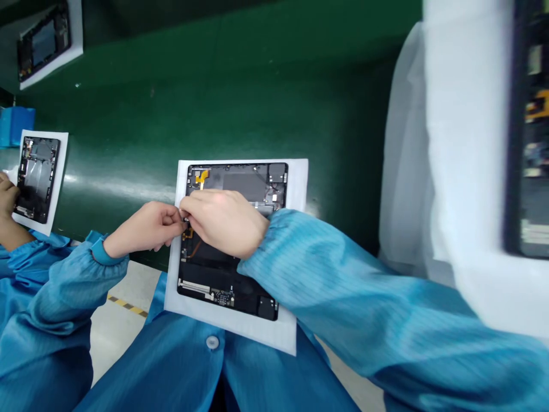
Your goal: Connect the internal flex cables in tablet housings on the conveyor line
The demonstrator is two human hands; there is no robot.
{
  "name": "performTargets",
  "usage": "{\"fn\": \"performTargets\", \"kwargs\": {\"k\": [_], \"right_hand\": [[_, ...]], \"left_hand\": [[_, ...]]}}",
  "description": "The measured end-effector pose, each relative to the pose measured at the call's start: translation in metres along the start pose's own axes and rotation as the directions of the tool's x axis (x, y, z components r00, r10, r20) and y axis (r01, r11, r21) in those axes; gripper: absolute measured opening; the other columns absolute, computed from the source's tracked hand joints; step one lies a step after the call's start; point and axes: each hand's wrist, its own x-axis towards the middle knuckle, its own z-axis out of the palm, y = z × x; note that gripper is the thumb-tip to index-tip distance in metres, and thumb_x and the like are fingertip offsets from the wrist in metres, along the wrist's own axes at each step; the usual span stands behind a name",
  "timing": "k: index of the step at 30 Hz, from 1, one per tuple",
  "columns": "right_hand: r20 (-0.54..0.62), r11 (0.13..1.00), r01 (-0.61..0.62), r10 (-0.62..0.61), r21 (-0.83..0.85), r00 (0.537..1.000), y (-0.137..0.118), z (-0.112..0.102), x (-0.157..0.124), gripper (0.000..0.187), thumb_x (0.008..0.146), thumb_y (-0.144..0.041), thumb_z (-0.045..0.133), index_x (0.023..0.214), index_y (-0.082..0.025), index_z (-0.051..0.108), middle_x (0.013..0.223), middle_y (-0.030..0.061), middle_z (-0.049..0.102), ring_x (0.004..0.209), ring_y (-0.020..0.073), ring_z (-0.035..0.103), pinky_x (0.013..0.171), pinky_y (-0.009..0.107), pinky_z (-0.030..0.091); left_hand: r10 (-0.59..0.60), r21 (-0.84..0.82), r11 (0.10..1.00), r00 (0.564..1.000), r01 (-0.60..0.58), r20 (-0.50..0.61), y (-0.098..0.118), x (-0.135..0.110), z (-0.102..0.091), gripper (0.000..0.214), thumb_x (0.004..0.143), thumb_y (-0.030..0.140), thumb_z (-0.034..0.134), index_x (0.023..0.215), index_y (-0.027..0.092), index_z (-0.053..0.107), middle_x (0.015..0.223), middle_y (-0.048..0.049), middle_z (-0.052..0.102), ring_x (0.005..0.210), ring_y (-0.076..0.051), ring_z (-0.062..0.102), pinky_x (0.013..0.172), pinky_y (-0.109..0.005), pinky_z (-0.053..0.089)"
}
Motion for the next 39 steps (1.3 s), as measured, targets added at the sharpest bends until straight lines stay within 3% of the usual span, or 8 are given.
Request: {"fn": "performTargets", "kwargs": {"k": [8,12,20,31,35,39], "right_hand": [[-0.121,1.0,0.006,-0.005,0.011,0.993,0.005,0.003,0.004,0.02,0.089,-0.014,0.049,0.087,-0.019,0.068,0.086,0.0067,0.071,0.082,0.0203,0.06,0.076,0.032,0.043],[-0.197,0.998,0.006,0.007,0.067,0.98,0.013,0.007,0.008,0.019,0.087,-0.012,0.05,0.084,-0.019,0.067,0.084,0.0063,0.071,0.08,0.0205,0.059,0.078,0.032,0.044],[-0.257,0.99,-0.003,0.039,0.139,0.966,0.016,0.011,0.008,0.016,0.085,-0.011,0.053,0.082,-0.02,0.066,0.083,0.0052,0.07,0.079,0.0193,0.059,0.077,0.031,0.045],[-0.251,0.97,-0.106,0.161,0.218,0.954,0.015,0.005,0.014,0.012,0.084,-0.014,0.056,0.082,-0.02,0.067,0.077,0.0017,0.068,0.067,0.0152,0.058,0.068,0.027,0.043],[-0.274,0.968,-0.091,0.155,0.233,0.949,0.017,0.006,0.014,0.012,0.084,-0.014,0.057,0.082,-0.02,0.067,0.076,0.0006,0.068,0.065,0.0136,0.057,0.067,0.026,0.043],[-0.297,0.966,-0.064,0.139,0.25,0.945,0.018,0.007,0.013,0.011,0.084,-0.014,0.058,0.081,-0.02,0.067,0.075,0.0003,0.068,0.063,0.0127,0.056,0.066,0.025,0.042]], "left_hand": [[-0.114,-0.033,0.993,0.991,0.117,0.065,0.01,0.008,-0.004,0.022,0.074,0.013,0.053,0.055,0.02,0.044,0.043,0.0054,0.053,0.033,-0.007,0.047,0.033,-0.017,0.035],[-0.098,-0.045,0.994,0.991,0.103,0.092,0.009,0.008,-0.006,0.023,0.076,0.015,0.054,0.055,0.019,0.047,0.044,0.0048,0.053,0.034,-0.007,0.048,0.033,-0.017,0.035],[-0.049,-0.053,0.998,0.998,0.047,-0.049,0.005,0.012,-0.005,0.02,0.078,0.016,0.055,0.059,0.018,0.051,0.045,0.006,0.054,0.033,-0.006,0.048,0.034,-0.017,0.034],[-0.077,-0.082,0.994,0.993,0.069,-0.093,0.007,0.018,-0.004,0.024,0.082,0.02,0.055,0.058,0.018,0.05,0.044,0.0052,0.054,0.032,-0.007,0.048,0.034,-0.017,0.035],[-0.031,-0.056,0.998,0.983,0.021,-0.183,0.005,0.018,-0.002,0.028,0.086,0.023,0.056,0.059,0.018,0.048,0.045,0.0053,0.054,0.033,-0.006,0.048,0.038,-0.017,0.036],[-0.019,-0.07,0.998,0.984,0.006,-0.178,0.003,0.019,-0.002,0.029,0.087,0.025,0.055,0.061,0.018,0.048,0.045,0.0059,0.054,0.033,-0.006,0.048,0.04,-0.017,0.036]]}}
